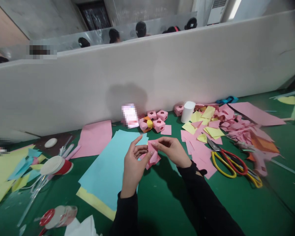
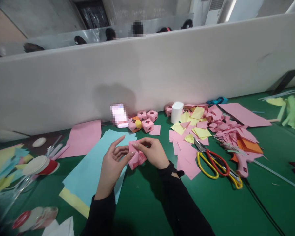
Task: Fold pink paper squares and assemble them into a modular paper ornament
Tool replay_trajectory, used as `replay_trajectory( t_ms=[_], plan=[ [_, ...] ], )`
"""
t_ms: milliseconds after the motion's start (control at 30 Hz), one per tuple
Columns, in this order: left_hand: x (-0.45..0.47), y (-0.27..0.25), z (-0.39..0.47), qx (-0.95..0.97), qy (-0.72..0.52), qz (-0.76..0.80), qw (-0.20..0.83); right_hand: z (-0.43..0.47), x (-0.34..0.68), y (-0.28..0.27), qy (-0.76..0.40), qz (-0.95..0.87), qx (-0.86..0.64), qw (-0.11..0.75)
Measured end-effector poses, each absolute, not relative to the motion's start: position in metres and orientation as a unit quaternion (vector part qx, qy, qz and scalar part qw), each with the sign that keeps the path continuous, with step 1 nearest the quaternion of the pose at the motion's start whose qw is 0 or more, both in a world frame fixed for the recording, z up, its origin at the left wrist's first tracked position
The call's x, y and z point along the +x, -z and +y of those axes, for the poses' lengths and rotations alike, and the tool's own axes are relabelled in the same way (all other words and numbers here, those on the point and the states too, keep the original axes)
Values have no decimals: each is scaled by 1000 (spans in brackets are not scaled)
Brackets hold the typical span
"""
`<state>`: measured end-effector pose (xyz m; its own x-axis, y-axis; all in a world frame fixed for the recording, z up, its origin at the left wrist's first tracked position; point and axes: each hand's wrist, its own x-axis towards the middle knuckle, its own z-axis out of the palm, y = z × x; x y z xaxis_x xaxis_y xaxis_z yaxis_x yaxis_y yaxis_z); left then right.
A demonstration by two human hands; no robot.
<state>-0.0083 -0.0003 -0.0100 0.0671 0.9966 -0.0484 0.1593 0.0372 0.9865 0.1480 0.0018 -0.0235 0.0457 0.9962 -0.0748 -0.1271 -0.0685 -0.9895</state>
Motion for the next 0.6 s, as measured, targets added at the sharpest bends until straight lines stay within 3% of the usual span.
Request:
replay_trajectory(
  t_ms=[600],
  plan=[
    [-6, 11, 0, 550, -428, 525, 488, 3, 145, 24, -540, -406, -503, 539]
  ],
)
